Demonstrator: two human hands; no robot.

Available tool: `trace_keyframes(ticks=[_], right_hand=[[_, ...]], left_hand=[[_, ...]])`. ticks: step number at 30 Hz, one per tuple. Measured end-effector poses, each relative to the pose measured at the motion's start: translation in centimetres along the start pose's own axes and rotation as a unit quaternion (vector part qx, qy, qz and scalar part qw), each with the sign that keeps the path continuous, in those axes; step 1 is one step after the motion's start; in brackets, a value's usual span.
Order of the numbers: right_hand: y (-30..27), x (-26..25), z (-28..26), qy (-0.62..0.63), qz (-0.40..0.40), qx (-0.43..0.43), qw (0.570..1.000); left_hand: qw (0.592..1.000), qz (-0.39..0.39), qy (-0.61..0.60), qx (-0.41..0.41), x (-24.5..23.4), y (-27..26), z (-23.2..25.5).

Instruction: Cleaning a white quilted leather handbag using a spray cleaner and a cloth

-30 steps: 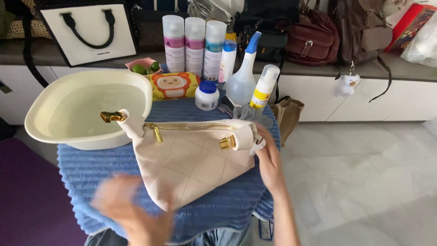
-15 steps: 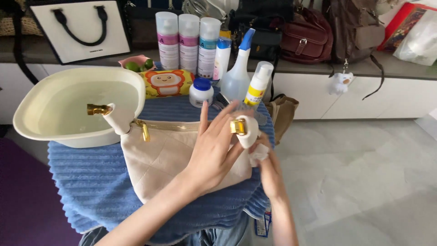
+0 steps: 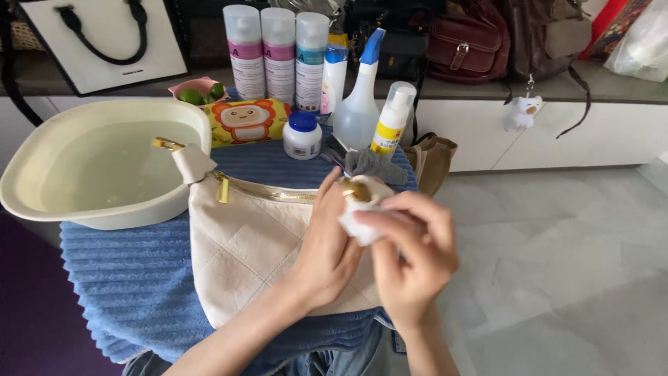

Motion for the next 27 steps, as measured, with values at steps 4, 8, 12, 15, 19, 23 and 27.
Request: trace_keyframes(ticks=[4,8,12,15,19,23,27], right_hand=[[0.6,0.4,1.4,0.127,-0.013,0.122,0.984],[2.1,0.1,1.3,0.134,-0.041,0.125,0.982],[2.0,-0.7,1.9,0.070,0.012,0.102,0.992],[-0.2,-0.7,2.1,0.072,0.047,0.060,0.995],[-1.8,-0.3,-0.2,0.030,-0.031,0.038,0.998],[1.1,-0.4,-0.4,-0.001,-0.035,0.049,0.998],[1.5,-1.0,0.3,0.046,-0.021,0.064,0.997]], left_hand=[[1.000,-0.004,-0.001,0.012,0.0,0.0,0.4],[1.000,0.000,-0.019,0.003,-0.1,-0.1,0.1],[0.999,-0.013,-0.033,0.005,-0.4,0.0,1.0],[0.999,-0.015,-0.037,0.006,-0.1,-0.3,0.3],[0.999,0.000,-0.025,0.030,0.2,-0.7,0.1],[0.999,-0.008,-0.024,0.033,-0.1,-0.3,0.1],[0.996,0.009,-0.087,-0.006,-0.3,0.1,0.9]])
Point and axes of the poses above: each hand's wrist, its own y-axis towards the middle knuckle, its own x-axis out of the palm, z = x × y, the point moved 1 cm from there along y, towards the middle knuckle, and after that the axes turned 11 degrees about -y, right-handed, at the moved point
